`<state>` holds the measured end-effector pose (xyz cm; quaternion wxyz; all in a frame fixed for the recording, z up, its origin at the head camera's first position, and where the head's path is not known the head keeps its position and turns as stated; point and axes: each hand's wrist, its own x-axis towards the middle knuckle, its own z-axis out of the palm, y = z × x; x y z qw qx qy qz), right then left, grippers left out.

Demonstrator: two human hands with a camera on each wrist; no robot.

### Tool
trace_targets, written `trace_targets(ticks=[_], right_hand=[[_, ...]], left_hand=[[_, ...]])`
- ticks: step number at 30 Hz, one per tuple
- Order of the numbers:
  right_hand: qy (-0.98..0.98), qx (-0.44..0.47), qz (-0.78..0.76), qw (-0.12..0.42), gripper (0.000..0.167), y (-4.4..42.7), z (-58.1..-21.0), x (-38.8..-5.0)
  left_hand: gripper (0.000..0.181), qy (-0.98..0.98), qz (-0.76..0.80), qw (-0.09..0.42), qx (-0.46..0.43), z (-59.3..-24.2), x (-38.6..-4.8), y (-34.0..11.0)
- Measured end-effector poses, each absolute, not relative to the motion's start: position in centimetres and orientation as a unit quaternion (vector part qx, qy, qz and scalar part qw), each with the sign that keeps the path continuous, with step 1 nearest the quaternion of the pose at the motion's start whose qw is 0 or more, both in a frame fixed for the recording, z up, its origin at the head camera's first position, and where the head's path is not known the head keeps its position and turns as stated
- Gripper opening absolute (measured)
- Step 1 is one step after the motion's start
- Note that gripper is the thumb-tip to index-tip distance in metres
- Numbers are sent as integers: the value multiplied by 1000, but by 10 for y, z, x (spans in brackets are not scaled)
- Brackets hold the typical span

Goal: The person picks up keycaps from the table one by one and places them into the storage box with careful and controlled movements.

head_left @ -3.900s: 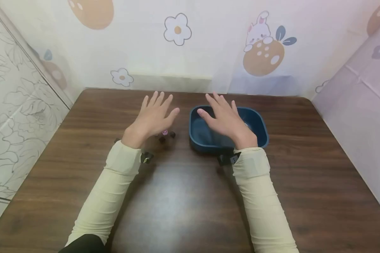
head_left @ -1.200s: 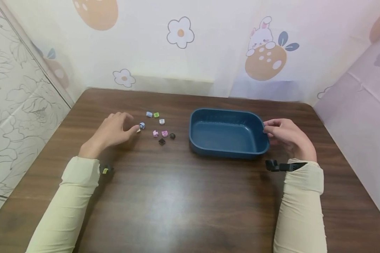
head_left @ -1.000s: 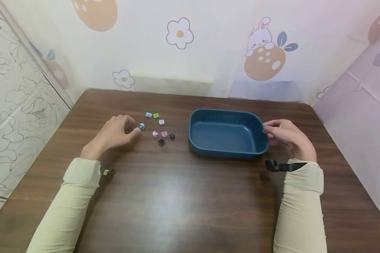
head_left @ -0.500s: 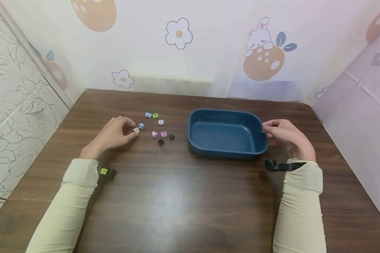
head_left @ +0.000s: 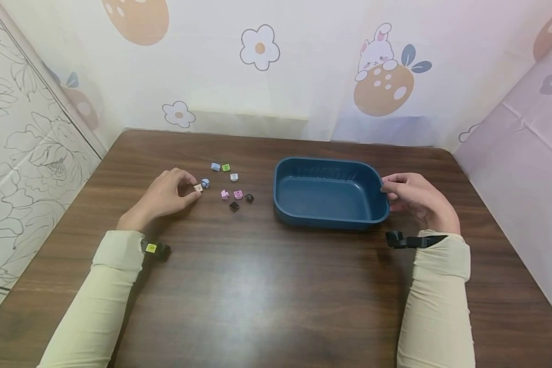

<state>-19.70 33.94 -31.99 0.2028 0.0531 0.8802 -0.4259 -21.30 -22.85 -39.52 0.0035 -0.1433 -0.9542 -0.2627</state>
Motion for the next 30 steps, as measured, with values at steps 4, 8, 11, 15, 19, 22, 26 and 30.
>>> trace_targets(ticks=[4,8,11,15,19,22,26,30], right_hand=[[877,54,-433,200,57,342,-321,-197],[873,48,-444,198,56,344,-321,-196],[866,45,-457,199,56,346,-322,-196],[856,48,-473,202,56,348,-323,-197],[845,53,-490,209,56,351,-326,-200],[833,56,-506,216,57,353,-328,-201],[821,58,-523,223,58,354,-330,-201],[814,62,-531,226,58,354,-331,-202]], left_hand=[[36,-954,-261,10,-147,-397,-214,-228],[36,-954,-261,12,-146,-397,-213,-228],[35,-954,-261,12,-146,-397,-213,-228],[33,-954,-261,12,-145,-397,-213,-228],[33,-954,-262,10,-143,-397,-213,-227],[32,-954,-263,9,-141,-397,-213,-227],[31,-954,-265,8,-142,-397,-213,-227],[29,-954,-264,8,-144,-397,-212,-227]])
